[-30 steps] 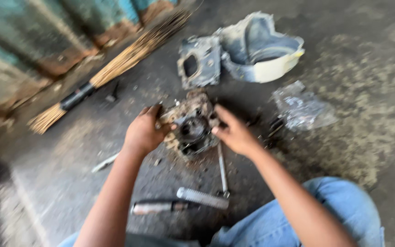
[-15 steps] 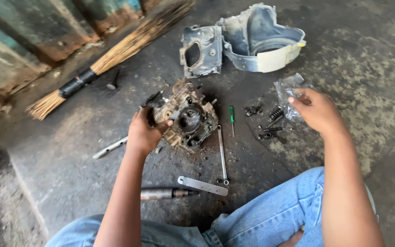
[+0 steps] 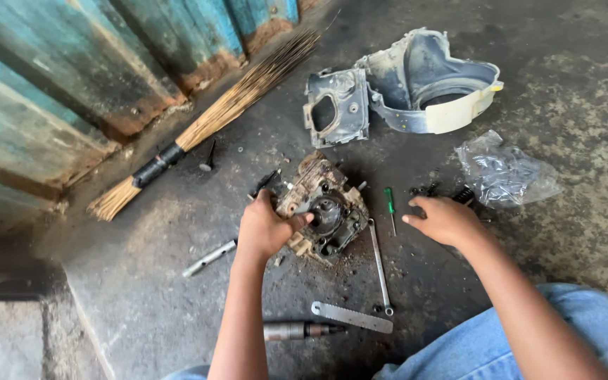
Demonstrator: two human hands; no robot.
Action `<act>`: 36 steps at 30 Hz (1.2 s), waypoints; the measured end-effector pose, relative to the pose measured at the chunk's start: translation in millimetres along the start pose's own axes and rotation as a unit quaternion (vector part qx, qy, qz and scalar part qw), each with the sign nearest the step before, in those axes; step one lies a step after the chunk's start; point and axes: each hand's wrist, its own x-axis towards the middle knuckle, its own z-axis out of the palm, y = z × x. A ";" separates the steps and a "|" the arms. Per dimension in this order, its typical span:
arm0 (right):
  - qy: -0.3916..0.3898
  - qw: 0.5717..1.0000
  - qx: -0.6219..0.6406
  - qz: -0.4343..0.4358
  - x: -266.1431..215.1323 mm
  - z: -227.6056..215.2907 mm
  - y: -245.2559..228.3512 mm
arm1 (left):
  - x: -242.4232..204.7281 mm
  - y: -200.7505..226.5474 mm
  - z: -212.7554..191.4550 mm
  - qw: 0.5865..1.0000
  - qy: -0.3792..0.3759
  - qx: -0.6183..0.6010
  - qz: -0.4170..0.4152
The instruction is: The person sits on the floor and uses a screwdriver to scrape and clean the fins of a metal engine cylinder head. They repeatedly rotate the part to access different sides and continue scraping the surfaces.
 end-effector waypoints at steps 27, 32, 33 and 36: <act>0.091 0.994 0.001 -0.065 -12.5 5.5 -27.0 | -4.9 54.7 -1.3 0.984 -0.037 0.068 0.161; 0.104 0.977 -0.107 -0.155 -2.5 22.3 -27.7 | -51.4 40.8 3.7 0.968 0.010 0.081 0.238; 0.118 0.975 -0.095 -0.164 -0.2 26.7 -26.6 | -56.2 38.1 4.2 0.967 0.024 0.083 0.241; 0.139 0.977 -0.081 -0.143 3.6 33.0 -16.0 | -66.2 37.5 7.6 0.966 0.047 0.092 0.235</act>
